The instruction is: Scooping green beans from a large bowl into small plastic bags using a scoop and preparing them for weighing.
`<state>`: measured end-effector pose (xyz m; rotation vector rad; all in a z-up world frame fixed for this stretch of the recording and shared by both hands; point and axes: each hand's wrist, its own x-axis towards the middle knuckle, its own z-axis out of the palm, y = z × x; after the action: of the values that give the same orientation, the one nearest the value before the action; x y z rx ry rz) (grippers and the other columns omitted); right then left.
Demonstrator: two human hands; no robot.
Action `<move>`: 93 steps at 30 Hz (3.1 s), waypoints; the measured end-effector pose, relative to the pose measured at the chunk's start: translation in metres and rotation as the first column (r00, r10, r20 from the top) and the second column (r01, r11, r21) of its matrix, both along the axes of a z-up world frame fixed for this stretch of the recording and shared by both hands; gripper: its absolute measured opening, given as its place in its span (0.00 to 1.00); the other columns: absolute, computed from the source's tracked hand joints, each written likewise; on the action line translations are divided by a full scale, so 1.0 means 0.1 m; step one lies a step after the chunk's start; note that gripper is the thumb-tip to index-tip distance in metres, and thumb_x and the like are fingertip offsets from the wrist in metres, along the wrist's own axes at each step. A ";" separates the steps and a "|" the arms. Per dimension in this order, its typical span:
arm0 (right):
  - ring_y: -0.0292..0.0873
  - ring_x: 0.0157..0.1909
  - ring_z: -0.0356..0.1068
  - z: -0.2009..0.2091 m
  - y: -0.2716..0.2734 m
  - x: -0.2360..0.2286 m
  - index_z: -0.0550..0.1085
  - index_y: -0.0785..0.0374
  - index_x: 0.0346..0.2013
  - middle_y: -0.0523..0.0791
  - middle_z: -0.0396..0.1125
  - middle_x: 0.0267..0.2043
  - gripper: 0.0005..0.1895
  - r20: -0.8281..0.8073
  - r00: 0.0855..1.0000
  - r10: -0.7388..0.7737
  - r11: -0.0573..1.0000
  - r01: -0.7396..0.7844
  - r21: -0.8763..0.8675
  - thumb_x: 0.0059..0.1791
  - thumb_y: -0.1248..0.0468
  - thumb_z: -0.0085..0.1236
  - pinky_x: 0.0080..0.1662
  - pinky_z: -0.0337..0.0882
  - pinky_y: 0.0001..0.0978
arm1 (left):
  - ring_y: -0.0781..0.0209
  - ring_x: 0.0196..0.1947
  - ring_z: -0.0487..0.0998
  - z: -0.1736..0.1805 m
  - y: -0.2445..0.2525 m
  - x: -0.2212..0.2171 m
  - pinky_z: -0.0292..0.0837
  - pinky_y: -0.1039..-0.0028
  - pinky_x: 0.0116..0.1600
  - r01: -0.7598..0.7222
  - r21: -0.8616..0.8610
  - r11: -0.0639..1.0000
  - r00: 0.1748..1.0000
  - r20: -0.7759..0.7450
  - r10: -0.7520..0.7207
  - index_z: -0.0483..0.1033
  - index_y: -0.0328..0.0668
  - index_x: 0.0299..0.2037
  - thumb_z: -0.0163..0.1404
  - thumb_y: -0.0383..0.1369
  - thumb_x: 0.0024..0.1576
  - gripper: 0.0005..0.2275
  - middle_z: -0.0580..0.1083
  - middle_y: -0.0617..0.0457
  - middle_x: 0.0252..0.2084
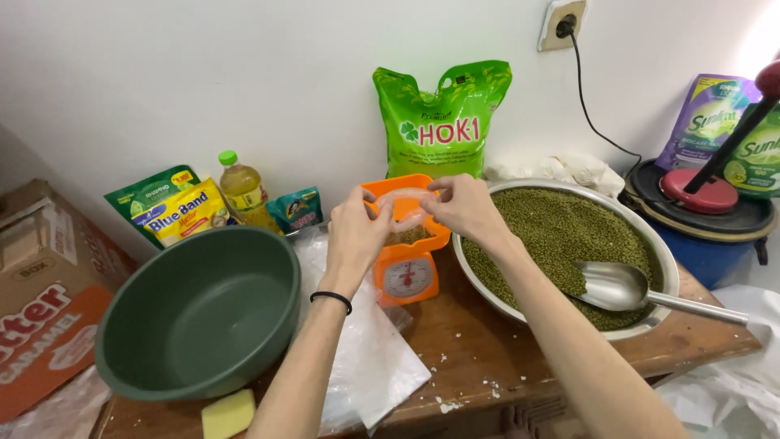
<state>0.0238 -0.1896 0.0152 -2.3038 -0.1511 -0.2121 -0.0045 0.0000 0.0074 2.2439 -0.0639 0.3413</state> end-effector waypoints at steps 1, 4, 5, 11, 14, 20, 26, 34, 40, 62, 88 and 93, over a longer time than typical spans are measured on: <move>0.50 0.39 0.79 -0.01 0.01 0.01 0.78 0.64 0.53 0.50 0.76 0.29 0.26 0.000 1.000 -0.001 1.000 0.001 0.000 0.47 0.51 0.58 0.48 0.76 0.45 | 0.41 0.44 0.82 -0.01 -0.01 0.01 0.78 0.54 0.48 0.001 0.000 1.000 1.000 0.000 -0.001 0.74 0.37 0.50 0.50 0.45 0.59 0.19 0.78 0.45 0.37; 0.45 0.34 0.79 0.00 0.04 -0.01 0.78 0.64 0.52 0.46 0.76 0.24 0.25 -0.015 1.000 -0.004 0.999 0.003 -0.042 0.45 0.53 0.59 0.48 0.76 0.40 | 0.44 0.42 0.83 -0.05 -0.02 0.07 0.79 0.56 0.46 0.012 -0.015 1.000 1.000 -0.015 -0.013 0.75 0.36 0.49 0.48 0.43 0.60 0.17 0.78 0.47 0.35; 0.43 0.31 0.78 0.02 0.06 -0.04 0.79 0.64 0.50 0.46 0.76 0.23 0.23 -0.030 1.000 -0.004 1.000 0.004 -0.013 0.46 0.54 0.57 0.45 0.77 0.39 | 0.44 0.40 0.83 -0.06 -0.02 0.08 0.80 0.58 0.42 0.013 -0.021 1.000 1.000 -0.015 -0.013 0.75 0.36 0.48 0.48 0.41 0.60 0.16 0.78 0.47 0.34; 0.40 0.21 0.76 -0.10 0.07 0.12 0.81 0.67 0.42 0.47 0.74 0.18 0.16 0.004 1.000 0.004 0.997 -0.004 0.081 0.44 0.63 0.55 0.34 0.77 0.30 | 0.48 0.31 0.83 -0.15 0.01 0.20 0.81 0.64 0.31 0.005 -0.046 0.999 0.999 0.039 -0.003 0.77 0.33 0.42 0.50 0.32 0.58 0.10 0.80 0.44 0.30; 0.39 0.18 0.75 -0.12 0.05 0.14 0.82 0.68 0.38 0.47 0.73 0.16 0.13 0.038 0.999 0.012 0.995 -0.015 0.096 0.44 0.66 0.53 0.30 0.77 0.28 | 0.49 0.26 0.83 -0.14 0.03 0.21 0.80 0.67 0.27 0.008 -0.069 0.998 0.997 0.071 -0.003 0.77 0.31 0.39 0.50 0.28 0.56 0.07 0.80 0.42 0.29; 0.42 0.19 0.75 -0.05 0.06 0.10 0.81 0.71 0.37 0.51 0.73 0.19 0.12 0.086 0.996 0.038 0.992 -0.048 0.119 0.45 0.71 0.52 0.29 0.77 0.28 | 0.53 0.20 0.81 -0.16 0.06 0.27 0.79 0.69 0.25 0.019 -0.074 0.997 0.990 0.141 -0.008 0.77 0.31 0.36 0.50 0.25 0.54 0.05 0.79 0.42 0.26; 0.43 0.22 0.76 0.12 0.06 -0.03 0.79 0.77 0.42 0.54 0.74 0.22 0.13 0.177 0.983 0.050 0.981 -0.081 0.173 0.48 0.72 0.52 0.31 0.79 0.30 | 0.49 0.22 0.82 0.02 0.04 0.22 0.80 0.66 0.25 0.044 -0.064 0.997 0.974 0.227 -0.028 0.78 0.30 0.37 0.50 0.26 0.54 0.07 0.79 0.40 0.27; 0.41 0.20 0.75 0.38 -0.15 -0.05 0.80 0.69 0.41 0.51 0.74 0.21 0.13 0.263 0.965 -0.016 0.986 -0.029 0.166 0.46 0.70 0.53 0.32 0.77 0.30 | 0.51 0.24 0.83 0.40 -0.15 0.17 0.77 0.70 0.26 0.051 0.001 0.999 0.932 0.360 -0.048 0.79 0.36 0.35 0.52 0.28 0.54 0.05 0.80 0.46 0.26; 0.39 0.21 0.76 0.74 -0.44 -0.47 0.81 0.67 0.41 0.48 0.74 0.21 0.12 0.288 0.953 -0.094 0.986 0.049 0.159 0.47 0.66 0.54 0.31 0.75 0.27 | 0.53 0.22 0.83 0.50 -0.48 0.16 0.77 0.69 0.26 0.182 -0.044 0.982 0.876 0.462 -0.142 0.77 0.36 0.36 0.50 0.27 0.55 0.04 0.78 0.44 0.24; 0.48 0.27 0.79 -0.31 -1.38 -1.06 0.82 0.69 0.41 0.54 0.78 0.28 0.12 -0.127 0.946 -0.298 0.953 0.302 0.008 0.47 0.67 0.57 0.35 0.79 0.37 | 0.55 0.35 0.82 -0.72 -1.52 -0.14 0.79 0.69 0.39 0.355 -0.009 0.935 0.933 0.065 -0.354 0.82 0.37 0.43 0.51 0.33 0.62 0.09 0.78 0.48 0.32; 0.56 0.54 0.76 -0.49 -2.33 -1.35 0.85 0.47 0.43 0.51 0.78 0.46 0.25 -0.244 0.792 -0.560 0.682 0.273 -0.679 0.50 0.40 0.46 0.54 0.75 0.49 | 0.52 0.37 0.82 -0.67 -1.52 -0.17 0.80 0.65 0.40 0.275 -0.121 0.954 0.961 0.070 -0.268 0.82 0.37 0.35 0.51 0.35 0.63 0.11 0.78 0.47 0.32; 0.56 0.45 0.80 -0.41 -2.38 -1.41 0.86 0.50 0.41 0.51 0.79 0.40 0.24 -0.268 0.751 -0.603 0.697 0.333 -0.635 0.49 0.42 0.48 0.48 0.77 0.46 | 0.60 0.25 0.82 -0.67 -1.48 -0.20 0.81 0.67 0.35 0.300 -0.169 0.939 0.954 0.056 -0.295 0.81 0.31 0.36 0.50 0.34 0.64 0.12 0.78 0.46 0.31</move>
<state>-0.1174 -0.4276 -0.0262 -2.8639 0.7636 0.1535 -0.0248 -0.1481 -0.0595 2.0167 -0.3721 0.2064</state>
